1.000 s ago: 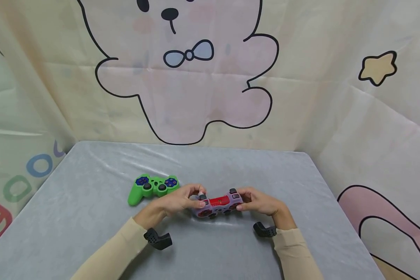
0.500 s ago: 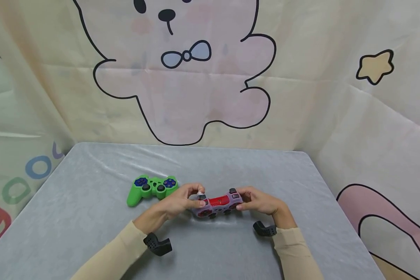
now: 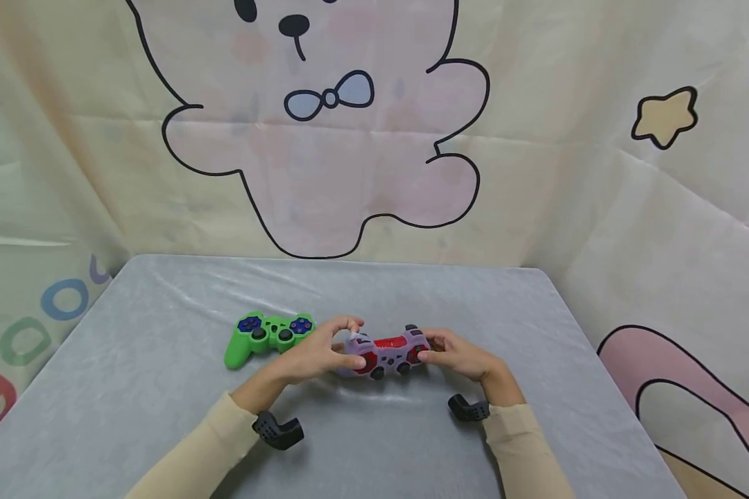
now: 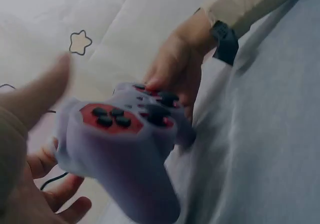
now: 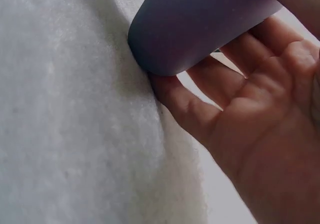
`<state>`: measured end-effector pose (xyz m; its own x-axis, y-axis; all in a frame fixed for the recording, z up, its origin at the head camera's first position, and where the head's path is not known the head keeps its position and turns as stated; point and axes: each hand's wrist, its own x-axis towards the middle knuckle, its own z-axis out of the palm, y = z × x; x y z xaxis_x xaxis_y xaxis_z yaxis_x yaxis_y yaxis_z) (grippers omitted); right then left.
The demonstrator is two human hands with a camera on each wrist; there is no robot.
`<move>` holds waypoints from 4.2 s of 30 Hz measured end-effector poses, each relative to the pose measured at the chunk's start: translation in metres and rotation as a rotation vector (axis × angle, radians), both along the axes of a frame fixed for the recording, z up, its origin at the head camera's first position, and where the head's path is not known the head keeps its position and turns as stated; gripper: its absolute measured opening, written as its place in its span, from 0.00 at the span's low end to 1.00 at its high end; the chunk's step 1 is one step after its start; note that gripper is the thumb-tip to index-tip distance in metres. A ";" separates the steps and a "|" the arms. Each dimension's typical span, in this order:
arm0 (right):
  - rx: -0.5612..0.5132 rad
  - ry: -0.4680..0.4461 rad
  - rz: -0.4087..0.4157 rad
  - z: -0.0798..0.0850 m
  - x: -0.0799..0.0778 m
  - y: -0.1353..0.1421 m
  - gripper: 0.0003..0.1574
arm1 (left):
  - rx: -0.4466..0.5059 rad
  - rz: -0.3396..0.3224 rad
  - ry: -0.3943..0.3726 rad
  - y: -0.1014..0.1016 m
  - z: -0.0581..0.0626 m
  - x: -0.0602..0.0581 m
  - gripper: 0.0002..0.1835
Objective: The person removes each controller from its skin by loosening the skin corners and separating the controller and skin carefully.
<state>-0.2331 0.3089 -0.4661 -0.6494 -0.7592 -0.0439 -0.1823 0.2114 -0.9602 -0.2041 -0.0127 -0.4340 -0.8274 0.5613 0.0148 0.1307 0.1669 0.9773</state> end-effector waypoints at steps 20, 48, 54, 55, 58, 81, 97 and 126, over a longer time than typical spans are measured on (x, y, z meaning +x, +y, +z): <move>0.045 -0.024 -0.063 0.005 -0.002 -0.006 0.21 | -0.011 0.212 0.303 0.001 -0.013 0.000 0.12; 0.054 -0.133 -0.215 0.010 0.000 -0.020 0.31 | -0.079 0.256 0.224 -0.004 -0.008 0.003 0.04; 0.146 -0.033 -0.285 0.012 0.004 -0.029 0.30 | -0.060 0.340 0.250 -0.004 -0.008 0.001 0.02; 0.168 0.003 -0.282 0.012 0.004 -0.029 0.30 | -0.064 0.351 0.264 -0.002 -0.009 0.000 0.04; 0.180 0.063 -0.242 0.009 0.006 -0.029 0.34 | -0.092 0.376 0.317 0.001 -0.010 0.000 0.08; 0.153 0.154 -0.233 0.000 0.004 -0.037 0.31 | -0.590 0.360 0.847 0.013 -0.014 0.014 0.22; 0.165 0.199 -0.244 0.006 0.002 -0.043 0.27 | -0.561 0.522 1.121 0.020 -0.017 0.005 0.05; 0.145 0.162 -0.245 0.003 0.004 -0.042 0.24 | -0.500 0.251 0.888 0.017 -0.018 0.013 0.13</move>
<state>-0.2294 0.2672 -0.4635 -0.8195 -0.5727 -0.0212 -0.2572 0.4006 -0.8794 -0.1915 0.0045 -0.4518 -0.7263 0.4849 0.4872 0.6729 0.6464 0.3597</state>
